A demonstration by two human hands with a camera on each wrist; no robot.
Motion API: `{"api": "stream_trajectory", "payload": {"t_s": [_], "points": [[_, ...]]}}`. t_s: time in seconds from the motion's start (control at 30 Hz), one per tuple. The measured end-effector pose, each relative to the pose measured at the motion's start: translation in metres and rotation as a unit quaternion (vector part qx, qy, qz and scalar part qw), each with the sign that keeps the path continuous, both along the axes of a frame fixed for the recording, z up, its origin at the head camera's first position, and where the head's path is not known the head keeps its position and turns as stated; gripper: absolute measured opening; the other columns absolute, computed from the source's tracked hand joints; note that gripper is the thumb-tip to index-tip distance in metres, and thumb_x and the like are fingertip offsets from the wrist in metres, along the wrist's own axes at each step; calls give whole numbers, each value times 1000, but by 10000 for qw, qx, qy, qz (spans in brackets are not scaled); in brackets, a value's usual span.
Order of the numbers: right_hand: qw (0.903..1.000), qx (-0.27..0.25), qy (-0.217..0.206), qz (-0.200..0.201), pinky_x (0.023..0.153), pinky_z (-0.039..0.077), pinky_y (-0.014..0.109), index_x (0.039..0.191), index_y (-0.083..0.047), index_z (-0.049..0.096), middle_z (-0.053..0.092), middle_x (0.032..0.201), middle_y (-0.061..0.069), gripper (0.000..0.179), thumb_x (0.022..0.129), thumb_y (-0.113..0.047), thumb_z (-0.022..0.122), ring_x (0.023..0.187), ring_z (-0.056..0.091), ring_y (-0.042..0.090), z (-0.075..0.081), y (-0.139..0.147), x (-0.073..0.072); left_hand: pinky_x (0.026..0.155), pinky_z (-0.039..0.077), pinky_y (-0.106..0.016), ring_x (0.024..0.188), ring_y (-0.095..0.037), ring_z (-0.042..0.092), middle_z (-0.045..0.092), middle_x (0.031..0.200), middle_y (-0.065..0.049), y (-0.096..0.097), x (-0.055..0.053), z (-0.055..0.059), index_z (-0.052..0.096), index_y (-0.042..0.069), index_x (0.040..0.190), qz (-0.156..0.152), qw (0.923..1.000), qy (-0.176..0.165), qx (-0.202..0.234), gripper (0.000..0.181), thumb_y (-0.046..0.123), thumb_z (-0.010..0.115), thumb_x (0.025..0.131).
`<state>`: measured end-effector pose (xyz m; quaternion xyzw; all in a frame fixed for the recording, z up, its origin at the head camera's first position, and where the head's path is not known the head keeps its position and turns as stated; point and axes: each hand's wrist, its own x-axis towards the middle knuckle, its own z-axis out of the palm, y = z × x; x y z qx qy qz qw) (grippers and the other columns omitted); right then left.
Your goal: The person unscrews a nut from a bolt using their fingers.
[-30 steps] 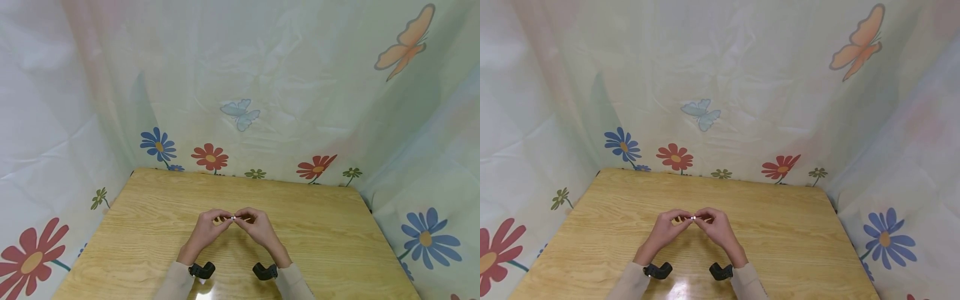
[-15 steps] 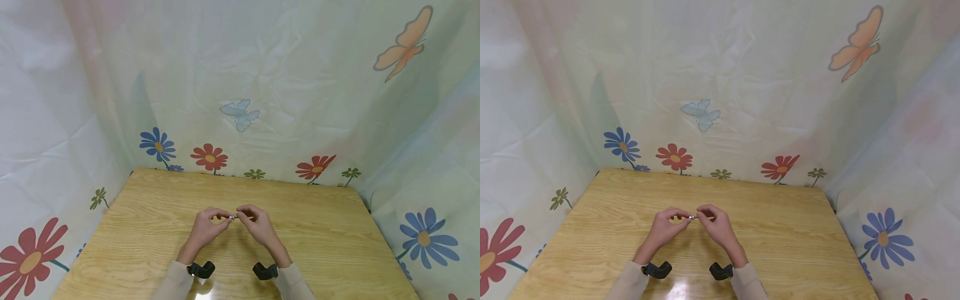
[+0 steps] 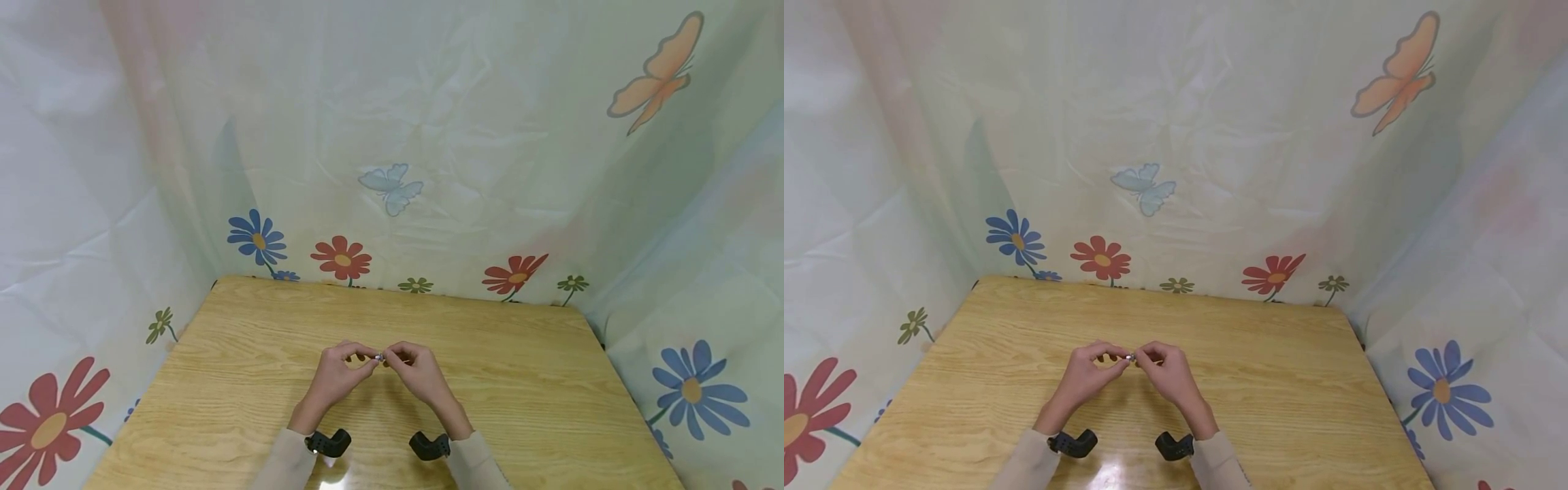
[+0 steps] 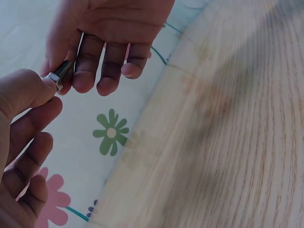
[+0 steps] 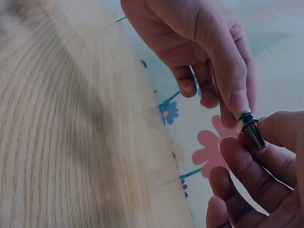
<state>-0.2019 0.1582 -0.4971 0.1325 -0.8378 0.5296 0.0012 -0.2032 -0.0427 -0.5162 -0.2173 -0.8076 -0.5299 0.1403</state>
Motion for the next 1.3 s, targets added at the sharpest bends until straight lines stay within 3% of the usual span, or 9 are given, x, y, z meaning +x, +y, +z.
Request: {"api": "stream_trajectory", "payload": {"t_s": [0.1, 0.27, 0.5, 0.87, 1.1, 1.3], "points": [[9999, -44, 26, 98, 74, 54, 26, 102, -14, 78, 77, 96, 6, 19, 102, -30, 67, 93, 71, 37, 0, 1, 0, 78, 56, -47, 88, -17, 72, 79, 95, 9, 0, 0, -1, 81, 22, 99, -46, 10000, -59, -5, 8, 19, 79, 92], [9999, -69, 22, 150, 81, 56, 28, 104, -15, 78, 77, 100, 4, 16, 100, -28, 69, 94, 72, 29, 0, 1, 0, 77, 57, -35, 85, -5, 70, 79, 95, 9, 0, -1, -1, 81, 22, 99, -52, 9999, -42, -121, 8, 18, 78, 93], [9999, -112, -13, 27, 81, 55, 30, 106, -16, 77, 75, 103, 1, 10, 97, -21, 73, 94, 69, 17, 1, 0, 3, 75, 58, -30, 84, -6, 70, 79, 95, 5, 0, -3, -1, 80, 19, 100, -157, 9998, 7, -101, 8, 16, 77, 94], [9992, -348, 169, -30, 79, 54, 30, 109, -11, 75, 74, 109, 5, 16, 93, -9, 76, 99, 67, 21, -1, -1, 3, 76, 57, -32, 84, -14, 70, 78, 95, 6, 1, -2, 2, 80, 20, 100, -231, 9994, -272, -3, 8, 17, 77, 94], [9973, -710, 157, -50, 86, 55, 31, 118, -13, 73, 72, 114, 7, 20, 99, -16, 71, 106, 66, 21, 3, 3, 1, 76, 57, -34, 84, -10, 69, 78, 94, 8, 1, -2, 6, 79, 21, 99, -190, 9997, -171, -64, 10, 14, 78, 93], [9969, -712, 30, -324, 81, 55, 25, 118, -9, 73, 74, 107, 9, 21, 101, -20, 67, 97, 69, 22, 2, 2, 0, 75, 57, -30, 84, -8, 69, 77, 94, 8, 1, -4, 5, 79, 21, 99, -191, 9998, -78, -39, 10, 13, 78, 92]]}}
